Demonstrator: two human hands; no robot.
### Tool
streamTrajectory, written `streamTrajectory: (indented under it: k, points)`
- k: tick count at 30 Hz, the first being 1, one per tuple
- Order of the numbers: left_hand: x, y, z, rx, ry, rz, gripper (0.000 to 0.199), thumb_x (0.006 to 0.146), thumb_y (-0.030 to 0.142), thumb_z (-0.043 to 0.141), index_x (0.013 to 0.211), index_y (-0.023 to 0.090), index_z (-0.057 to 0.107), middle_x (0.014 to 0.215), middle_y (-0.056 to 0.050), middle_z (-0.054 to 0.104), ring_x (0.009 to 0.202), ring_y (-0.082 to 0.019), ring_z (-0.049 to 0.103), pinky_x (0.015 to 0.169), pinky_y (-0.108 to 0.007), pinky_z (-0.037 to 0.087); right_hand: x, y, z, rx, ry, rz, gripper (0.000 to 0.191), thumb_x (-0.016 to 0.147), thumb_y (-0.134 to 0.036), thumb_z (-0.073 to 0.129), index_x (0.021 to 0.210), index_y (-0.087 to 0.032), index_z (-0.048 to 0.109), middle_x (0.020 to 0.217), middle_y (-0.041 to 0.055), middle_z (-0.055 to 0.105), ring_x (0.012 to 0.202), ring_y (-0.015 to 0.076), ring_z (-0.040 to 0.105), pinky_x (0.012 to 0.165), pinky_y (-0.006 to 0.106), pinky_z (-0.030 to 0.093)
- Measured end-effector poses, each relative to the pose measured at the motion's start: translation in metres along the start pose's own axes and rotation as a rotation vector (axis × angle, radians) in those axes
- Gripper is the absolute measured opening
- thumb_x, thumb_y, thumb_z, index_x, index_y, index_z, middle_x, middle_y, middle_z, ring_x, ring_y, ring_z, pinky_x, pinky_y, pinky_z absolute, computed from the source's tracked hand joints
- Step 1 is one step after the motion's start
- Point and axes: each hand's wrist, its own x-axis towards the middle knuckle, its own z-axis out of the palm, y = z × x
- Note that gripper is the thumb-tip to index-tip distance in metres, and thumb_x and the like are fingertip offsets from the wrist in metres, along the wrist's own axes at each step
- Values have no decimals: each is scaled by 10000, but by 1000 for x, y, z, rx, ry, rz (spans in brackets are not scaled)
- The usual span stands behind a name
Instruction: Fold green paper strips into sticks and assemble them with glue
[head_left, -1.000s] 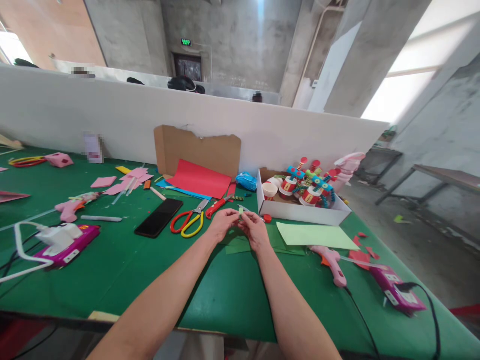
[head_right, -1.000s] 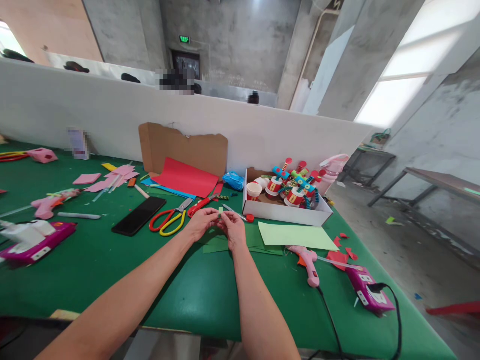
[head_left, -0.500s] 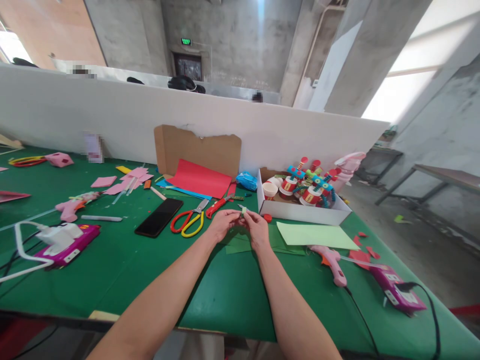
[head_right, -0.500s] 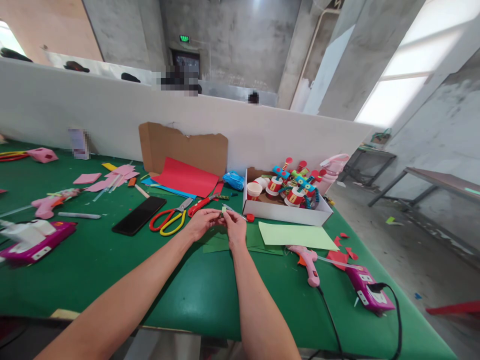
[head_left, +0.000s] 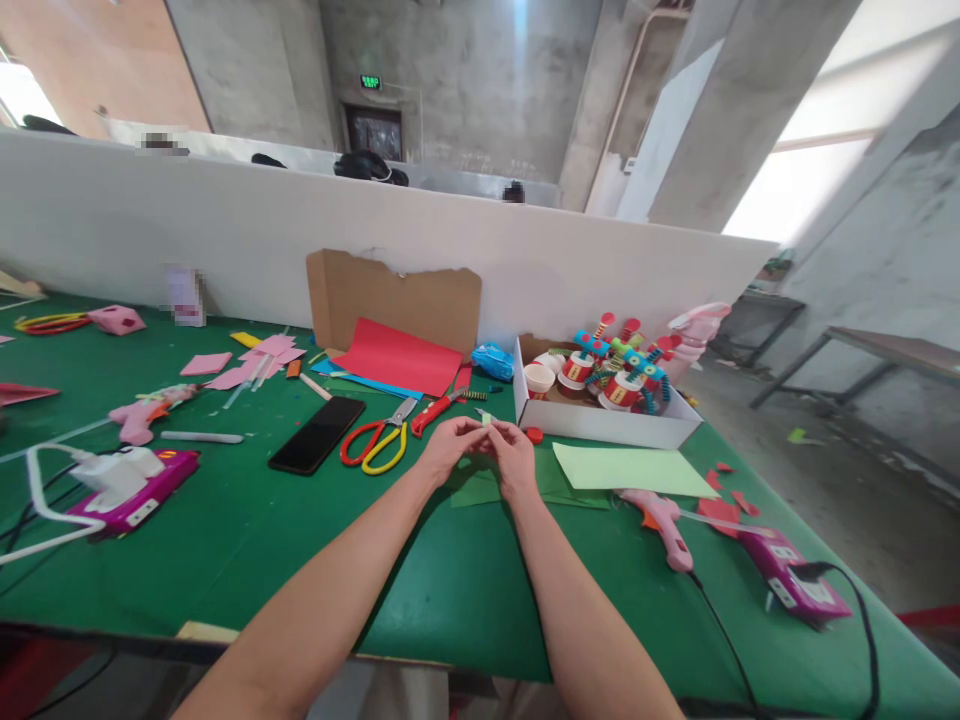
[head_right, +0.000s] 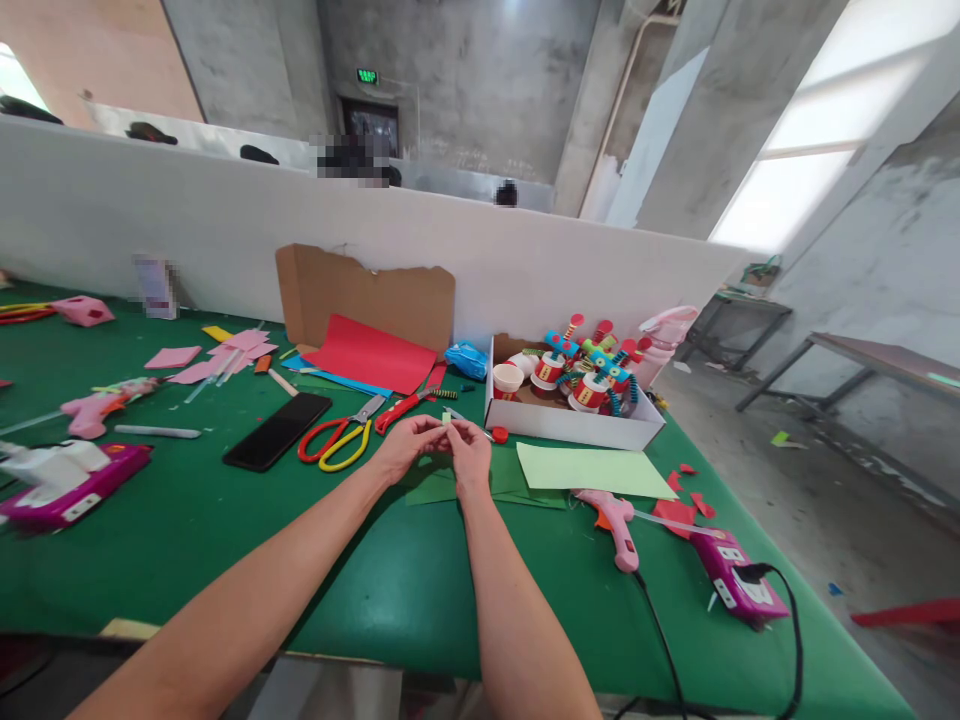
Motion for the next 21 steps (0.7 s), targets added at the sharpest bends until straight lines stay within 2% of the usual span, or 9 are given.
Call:
streamTrajectory:
  k: [9, 21]
  points:
    - [3, -4, -1, -42, 16, 17, 386, 556, 406, 820, 749, 120, 646, 637, -9, 652, 574, -108, 591, 629, -258, 476, 0, 0, 0, 33, -31, 14, 291, 541, -345, 793, 727, -178, 643, 557, -41, 637, 502, 105, 575, 565, 252, 514]
    - [-1, 5, -2, -59, -10, -7, 381, 538, 371, 832, 772, 125, 659, 657, -8, 662, 579, -105, 591, 633, -254, 466, 0, -6, -4, 61, -125, 62, 351, 504, -393, 834, 712, -178, 650, 573, -33, 649, 523, 102, 591, 598, 255, 530]
